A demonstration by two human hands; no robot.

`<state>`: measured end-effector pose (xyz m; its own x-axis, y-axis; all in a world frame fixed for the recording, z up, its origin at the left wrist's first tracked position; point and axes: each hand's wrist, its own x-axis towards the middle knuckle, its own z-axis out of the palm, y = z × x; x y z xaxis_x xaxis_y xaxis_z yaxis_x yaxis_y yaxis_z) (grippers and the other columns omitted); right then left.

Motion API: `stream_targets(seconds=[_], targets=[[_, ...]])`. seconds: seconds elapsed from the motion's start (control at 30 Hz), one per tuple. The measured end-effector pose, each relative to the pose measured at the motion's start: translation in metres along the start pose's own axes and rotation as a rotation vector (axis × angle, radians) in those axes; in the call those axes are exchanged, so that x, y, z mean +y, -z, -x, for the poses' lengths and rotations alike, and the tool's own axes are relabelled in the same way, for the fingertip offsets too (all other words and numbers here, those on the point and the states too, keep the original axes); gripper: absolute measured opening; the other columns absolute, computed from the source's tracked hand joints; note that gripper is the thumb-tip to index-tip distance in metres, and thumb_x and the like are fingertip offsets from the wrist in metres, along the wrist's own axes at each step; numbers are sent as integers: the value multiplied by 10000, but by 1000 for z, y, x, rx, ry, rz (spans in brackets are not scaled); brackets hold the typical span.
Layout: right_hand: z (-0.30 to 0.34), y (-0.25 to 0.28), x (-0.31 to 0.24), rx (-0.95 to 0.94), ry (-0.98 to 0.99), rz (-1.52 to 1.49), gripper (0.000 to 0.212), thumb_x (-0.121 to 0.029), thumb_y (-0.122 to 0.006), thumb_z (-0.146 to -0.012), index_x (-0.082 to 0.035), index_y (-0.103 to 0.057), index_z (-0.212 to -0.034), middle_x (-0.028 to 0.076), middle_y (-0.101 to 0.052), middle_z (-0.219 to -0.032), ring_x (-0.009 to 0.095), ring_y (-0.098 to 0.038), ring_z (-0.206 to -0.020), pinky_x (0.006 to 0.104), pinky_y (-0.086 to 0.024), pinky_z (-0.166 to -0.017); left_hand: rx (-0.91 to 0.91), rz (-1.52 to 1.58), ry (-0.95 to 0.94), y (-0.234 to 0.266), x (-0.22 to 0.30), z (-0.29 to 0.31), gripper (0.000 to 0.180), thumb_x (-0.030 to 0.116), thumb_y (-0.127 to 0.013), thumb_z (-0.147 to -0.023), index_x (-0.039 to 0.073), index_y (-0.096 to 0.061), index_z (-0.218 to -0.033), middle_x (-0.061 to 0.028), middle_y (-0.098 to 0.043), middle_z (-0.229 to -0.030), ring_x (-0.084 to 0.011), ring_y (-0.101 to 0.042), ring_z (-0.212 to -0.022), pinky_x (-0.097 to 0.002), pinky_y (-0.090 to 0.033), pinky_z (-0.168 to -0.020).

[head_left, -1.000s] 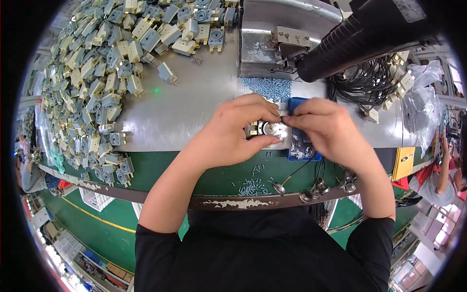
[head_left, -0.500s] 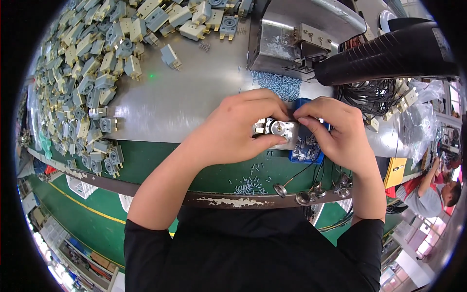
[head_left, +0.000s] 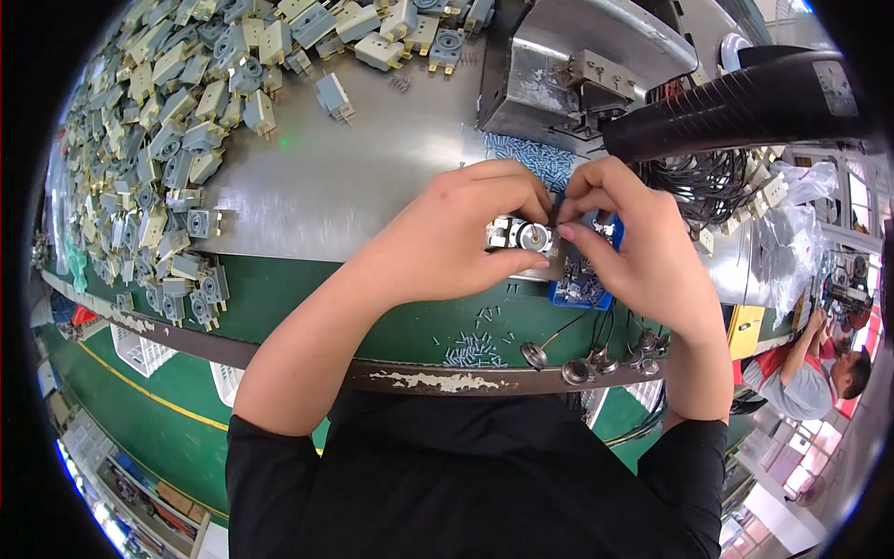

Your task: Assembling small mechanical or electronic components at a factory workbench using an electric screwdriver.

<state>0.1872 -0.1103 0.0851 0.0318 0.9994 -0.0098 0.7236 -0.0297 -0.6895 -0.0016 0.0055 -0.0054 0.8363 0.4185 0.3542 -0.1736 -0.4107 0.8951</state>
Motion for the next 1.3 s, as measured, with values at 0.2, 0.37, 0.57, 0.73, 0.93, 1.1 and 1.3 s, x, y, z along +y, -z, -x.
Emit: stream_targets(seconds=[0.2,0.37,0.57,0.73,0.93,1.1,1.3], targets=[[-6,-3,3,-77,-2,-19,311,74,-750,-849,13,-627,-1128,171,-734,-973,346,-775,-934,371,-573,-809,-8,-13,40,1,3,0,369,86,-928,-719,-4,-716,-1008,-141,-742,-1080,-323,-730,-1011,-404,-577,-889],[-1,-7,1,-50,-25,74,326,50,-783,-827,0,-634,-1113,150,-736,-913,335,-777,-894,381,-575,-776,-12,-43,64,1,7,1,382,76,-923,-725,6,-742,-1054,-133,-746,-1094,-318,-729,-1039,-406,-578,-911],[9,-2,18,188,302,311,379,-17,-879,-764,0,-652,-1067,120,-722,-862,244,-735,-781,327,-556,-710,-24,-9,60,2,4,7,363,25,-895,-742,36,-799,-1092,-122,-756,-1147,-300,-734,-1093,-396,-589,-949],[17,51,48,908,583,-340,570,-302,-592,-1069,32,-429,-1501,192,-645,-1209,273,-643,-1075,375,-560,-910,-61,-14,77,-2,7,-5,337,12,-887,-743,35,-802,-1068,-121,-754,-1161,-301,-738,-1091,-392,-592,-940],[-40,58,43,147,359,-783,872,-653,-521,-1048,-27,-288,-1610,228,-568,-1393,365,-613,-1244,501,-446,-1108,-33,-1,82,2,6,-1,325,12,-884,-756,33,-796,-1068,-130,-753,-1155,-309,-741,-1070,-395,-588,-932],[-71,51,37,-42,554,-1017,1007,-821,-430,-994,-26,-299,-1598,114,-538,-1081,244,-589,-933,448,-482,-861,-50,11,64,2,7,-2,325,19,-887,-760,32,-794,-1072,-135,-754,-1152,-309,-743,-1064,-394,-592,-915],[-87,38,-27,740,266,-719,973,-858,-312,-992,-12,-437,-1456,85,-539,-787,225,-560,-605,390,-499,-610,-39,13,75,4,7,2,342,28,-898,-751,43,-800,-1079,-130,-755,-1164,-309,-746,-1068,-398,-597,-913]])
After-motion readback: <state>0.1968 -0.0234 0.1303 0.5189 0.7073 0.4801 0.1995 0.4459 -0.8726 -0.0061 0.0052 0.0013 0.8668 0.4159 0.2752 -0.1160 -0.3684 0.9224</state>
